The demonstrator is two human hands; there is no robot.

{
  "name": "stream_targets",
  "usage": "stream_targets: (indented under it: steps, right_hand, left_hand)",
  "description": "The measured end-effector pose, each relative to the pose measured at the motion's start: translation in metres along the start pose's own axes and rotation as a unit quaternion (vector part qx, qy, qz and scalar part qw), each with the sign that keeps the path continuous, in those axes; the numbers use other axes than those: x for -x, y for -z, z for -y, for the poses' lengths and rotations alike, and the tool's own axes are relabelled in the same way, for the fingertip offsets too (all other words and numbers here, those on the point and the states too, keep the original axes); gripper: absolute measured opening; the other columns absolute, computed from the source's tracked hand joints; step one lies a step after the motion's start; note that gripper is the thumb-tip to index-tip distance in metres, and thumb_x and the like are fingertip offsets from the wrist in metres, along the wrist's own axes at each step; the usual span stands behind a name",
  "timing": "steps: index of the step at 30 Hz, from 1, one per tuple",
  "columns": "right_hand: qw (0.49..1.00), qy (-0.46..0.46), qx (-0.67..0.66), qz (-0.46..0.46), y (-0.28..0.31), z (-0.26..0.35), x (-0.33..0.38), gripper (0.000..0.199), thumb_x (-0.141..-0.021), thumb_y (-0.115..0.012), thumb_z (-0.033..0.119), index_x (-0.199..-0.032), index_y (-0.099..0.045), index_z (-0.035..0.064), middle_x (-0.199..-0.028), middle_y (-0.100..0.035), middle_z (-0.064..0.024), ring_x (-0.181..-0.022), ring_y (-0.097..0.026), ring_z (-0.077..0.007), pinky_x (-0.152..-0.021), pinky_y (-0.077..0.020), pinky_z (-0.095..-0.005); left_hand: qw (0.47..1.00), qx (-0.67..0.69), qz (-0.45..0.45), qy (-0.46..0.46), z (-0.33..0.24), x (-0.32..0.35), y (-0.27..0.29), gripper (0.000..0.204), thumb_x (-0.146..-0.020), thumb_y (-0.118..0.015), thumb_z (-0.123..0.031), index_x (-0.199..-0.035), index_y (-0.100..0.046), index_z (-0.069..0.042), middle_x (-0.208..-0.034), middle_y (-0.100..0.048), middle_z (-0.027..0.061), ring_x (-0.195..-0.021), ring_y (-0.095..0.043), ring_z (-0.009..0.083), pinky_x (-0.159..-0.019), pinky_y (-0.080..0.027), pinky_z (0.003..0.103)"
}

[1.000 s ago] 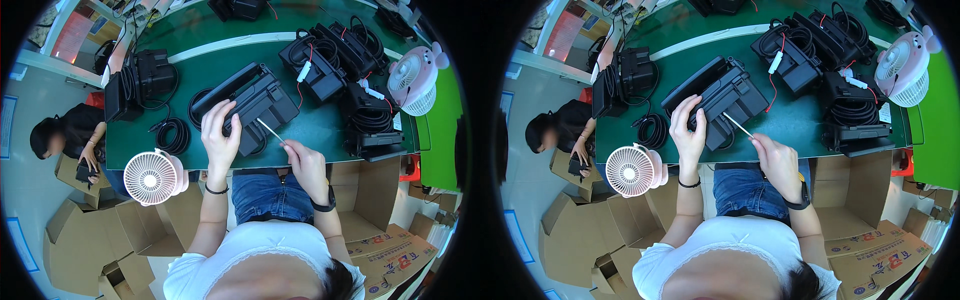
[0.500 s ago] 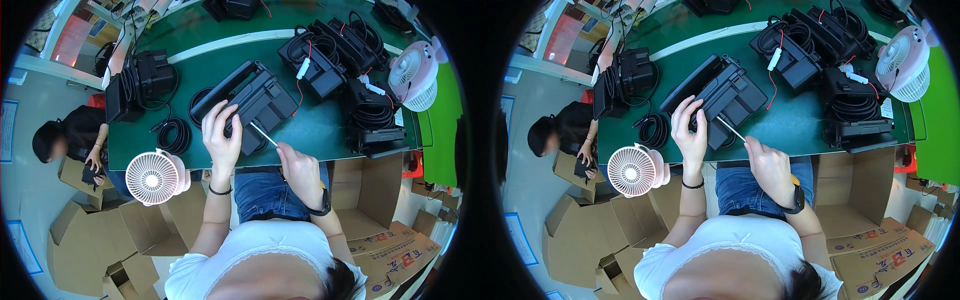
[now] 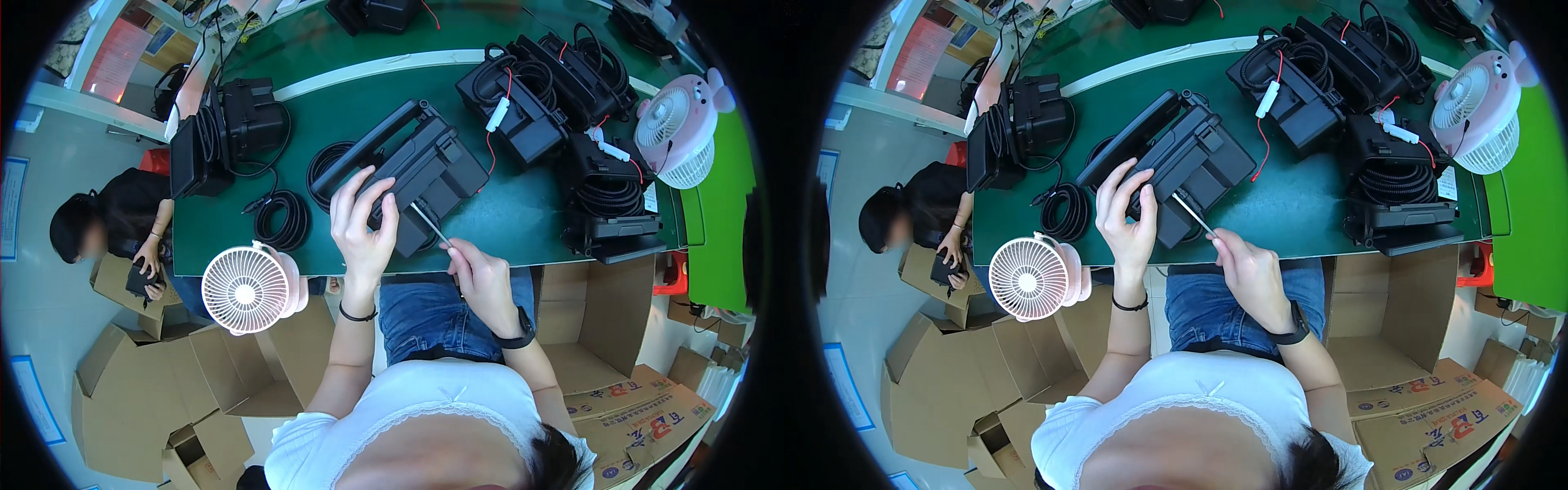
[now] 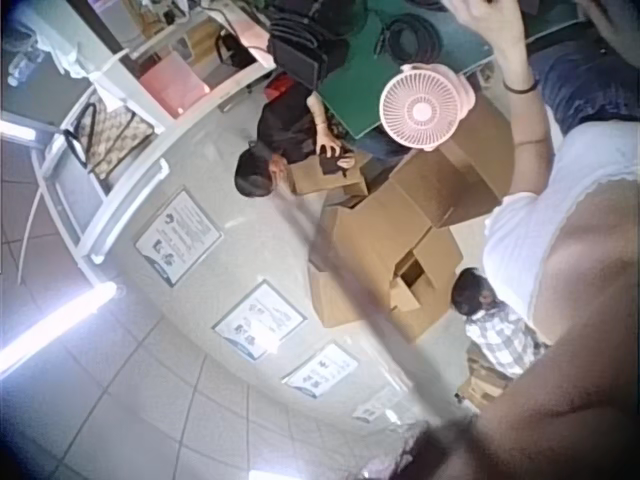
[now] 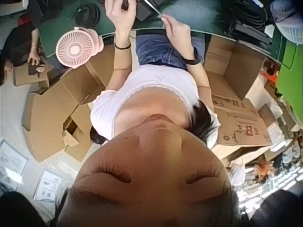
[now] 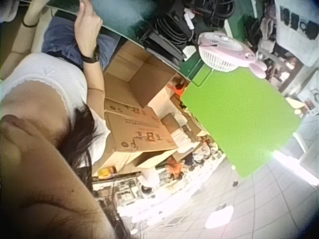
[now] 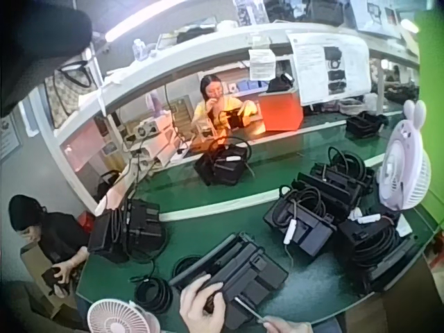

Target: Assembling electronic boxes for solar units, including organizing internal cables and using a screwdriver.

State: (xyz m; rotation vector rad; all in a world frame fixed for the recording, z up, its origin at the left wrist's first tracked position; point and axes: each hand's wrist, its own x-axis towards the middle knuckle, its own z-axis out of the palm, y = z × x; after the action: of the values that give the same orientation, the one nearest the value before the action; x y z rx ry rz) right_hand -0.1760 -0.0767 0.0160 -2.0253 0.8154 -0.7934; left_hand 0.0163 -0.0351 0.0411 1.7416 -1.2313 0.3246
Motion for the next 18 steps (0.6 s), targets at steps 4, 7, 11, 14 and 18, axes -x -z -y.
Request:
stream_targets:
  steps: [4, 7, 11, 14, 18]
  right_hand:
    - [0.953, -0.178, -0.204, 0.139, 0.004, 0.002, -0.006, 0.023, -0.102, -0.05, 0.016, -0.109, -0.066, 0.0005, -0.065, -0.065, -0.0064, -0.047, -0.056, -0.0095, -0.046, -0.0444, -0.0256]
    - [0.904, -0.232, -0.316, 0.169, 0.001, -0.005, -0.01, 0.028, -0.104, -0.046, 0.019, -0.107, -0.066, 0.0017, -0.063, -0.061, -0.0032, -0.045, -0.048, -0.0042, -0.044, -0.0392, -0.0216]
    - [0.837, -0.271, -0.436, 0.187, 0.003, -0.009, -0.013, 0.027, -0.104, -0.045, 0.02, -0.105, -0.067, 0.003, -0.061, -0.058, -0.0021, -0.044, -0.045, -0.0035, -0.043, -0.0368, -0.0203]
    - [0.923, -0.183, -0.271, 0.202, 0.018, -0.005, -0.013, 0.026, -0.104, -0.046, 0.019, -0.102, -0.066, 0.0028, -0.06, -0.057, -0.0011, -0.05, -0.048, -0.0045, -0.047, -0.0383, -0.0223]
    - [0.885, -0.183, -0.31, 0.296, 0.065, -0.016, -0.008, 0.024, -0.104, -0.047, 0.019, -0.1, -0.065, 0.0036, -0.061, -0.055, 0.0005, -0.052, -0.047, -0.0045, -0.049, -0.035, -0.0218]
  left_hand:
    - [1.0, -0.006, -0.008, -0.011, 0.002, -0.003, -0.001, 0.017, -0.081, -0.07, -0.007, -0.097, -0.074, -0.009, -0.114, -0.066, 0.0095, -0.103, -0.062, 0.0288, -0.088, -0.049, 0.037]
    - [1.0, 0.021, -0.004, 0.004, 0.005, -0.006, -0.003, 0.017, -0.081, -0.069, -0.007, -0.097, -0.074, -0.008, -0.114, -0.066, 0.009, -0.102, -0.062, 0.0287, -0.088, -0.049, 0.037]
    - [0.999, 0.033, 0.012, 0.011, 0.008, -0.008, -0.002, 0.017, -0.081, -0.069, -0.006, -0.097, -0.074, -0.008, -0.114, -0.066, 0.0095, -0.102, -0.063, 0.0291, -0.088, -0.049, 0.037]
    - [0.999, 0.028, -0.01, -0.013, 0.004, -0.001, 0.002, 0.018, -0.077, -0.071, -0.002, -0.094, -0.074, -0.008, -0.113, -0.066, 0.01, -0.101, -0.062, 0.0294, -0.088, -0.05, 0.037]
    - [0.998, 0.016, -0.034, -0.055, -0.002, 0.019, 0.009, 0.02, -0.072, -0.069, 0.001, -0.09, -0.073, -0.007, -0.112, -0.067, 0.013, -0.099, -0.062, 0.0314, -0.088, -0.05, 0.04]
